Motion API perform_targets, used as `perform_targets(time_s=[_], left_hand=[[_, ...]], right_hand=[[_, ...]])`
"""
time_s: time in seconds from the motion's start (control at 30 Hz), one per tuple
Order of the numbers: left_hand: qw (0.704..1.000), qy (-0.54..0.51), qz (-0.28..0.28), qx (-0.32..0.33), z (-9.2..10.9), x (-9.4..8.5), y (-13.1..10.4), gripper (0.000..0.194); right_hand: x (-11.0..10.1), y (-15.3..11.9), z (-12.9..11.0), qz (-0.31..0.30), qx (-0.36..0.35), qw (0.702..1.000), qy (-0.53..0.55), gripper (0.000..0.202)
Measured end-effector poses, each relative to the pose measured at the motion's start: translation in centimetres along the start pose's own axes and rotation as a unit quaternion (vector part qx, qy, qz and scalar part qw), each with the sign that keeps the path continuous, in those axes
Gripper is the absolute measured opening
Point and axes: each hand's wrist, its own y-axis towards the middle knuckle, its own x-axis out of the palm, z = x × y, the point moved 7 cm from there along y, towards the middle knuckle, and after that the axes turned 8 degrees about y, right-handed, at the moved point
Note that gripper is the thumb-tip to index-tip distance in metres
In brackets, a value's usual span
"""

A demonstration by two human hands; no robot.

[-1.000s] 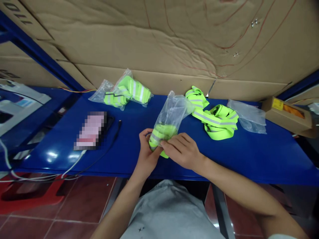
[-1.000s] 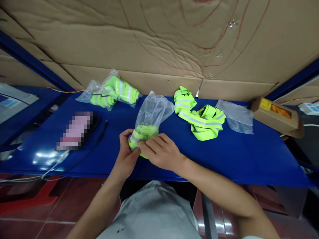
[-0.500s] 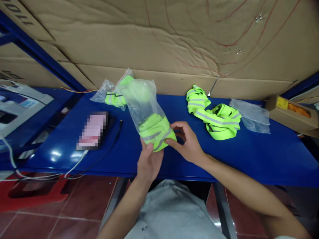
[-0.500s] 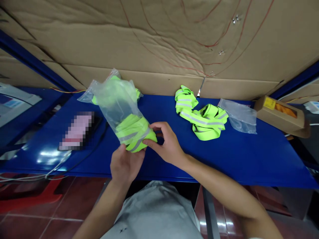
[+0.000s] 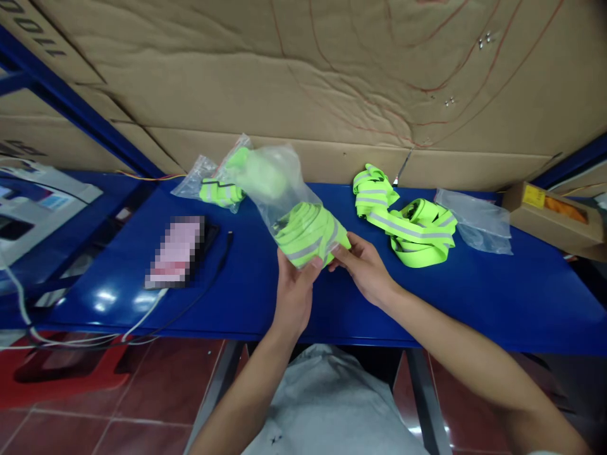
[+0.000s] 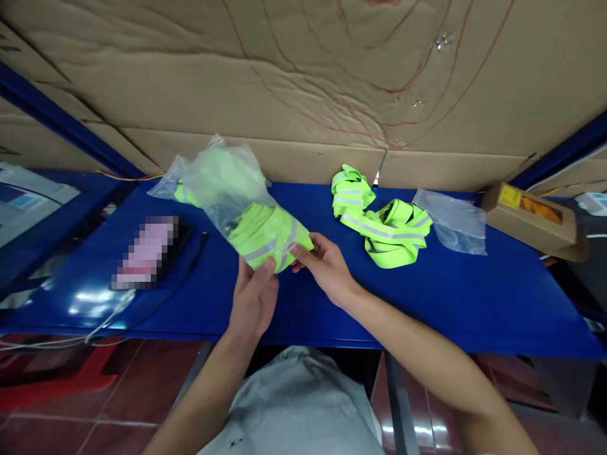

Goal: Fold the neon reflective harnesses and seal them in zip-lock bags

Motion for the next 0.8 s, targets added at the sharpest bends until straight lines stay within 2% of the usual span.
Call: perform_targets(time_s=[0.1,0.2,0.4,0.47,0.57,0.67,0.8], left_hand=[[0.999,-0.008,-0.03,-0.018,0.9,-0.9,0.7,0.073],[0.998,-0.018,-0.051,-0.022,1.6,-0.7,1.4,0.072],[1.0,-0.017,0.011,0.02,1.4,0.7,1.2,0.057],[1.0,-0.024,0.013,-0.007,0.5,1.6,0.7,0.054],[0.998,-0.039,0.019,-0.05,-1.1,2.7,0.0,0.048],[0.996,-0.068,-0.007,-0.057,-1.4,3.5,-0.2,0.04],[0.995,-0.085,-0.031,-0.043,-0.6,3.2,-0.1,0.044]], right_hand=[[0.0,0.0,-0.7,-0.004,-0.039,0.997,-0.062,0.055],[0.4,-0.1,-0.8,-0.015,-0.07,0.994,-0.084,0.056],[1.2,-0.5,0.6,-0.044,-0.003,0.997,-0.06,0.053],[1.1,-0.5,0.4,-0.034,0.0,0.998,-0.048,0.052],[0.3,-0.5,-0.7,0.02,-0.033,0.998,-0.043,0.048],[-0.3,-0.5,-1.2,0.045,-0.043,0.997,-0.049,0.043],[0.3,-0.4,-0.3,-0.018,0.035,0.999,0.005,0.047]])
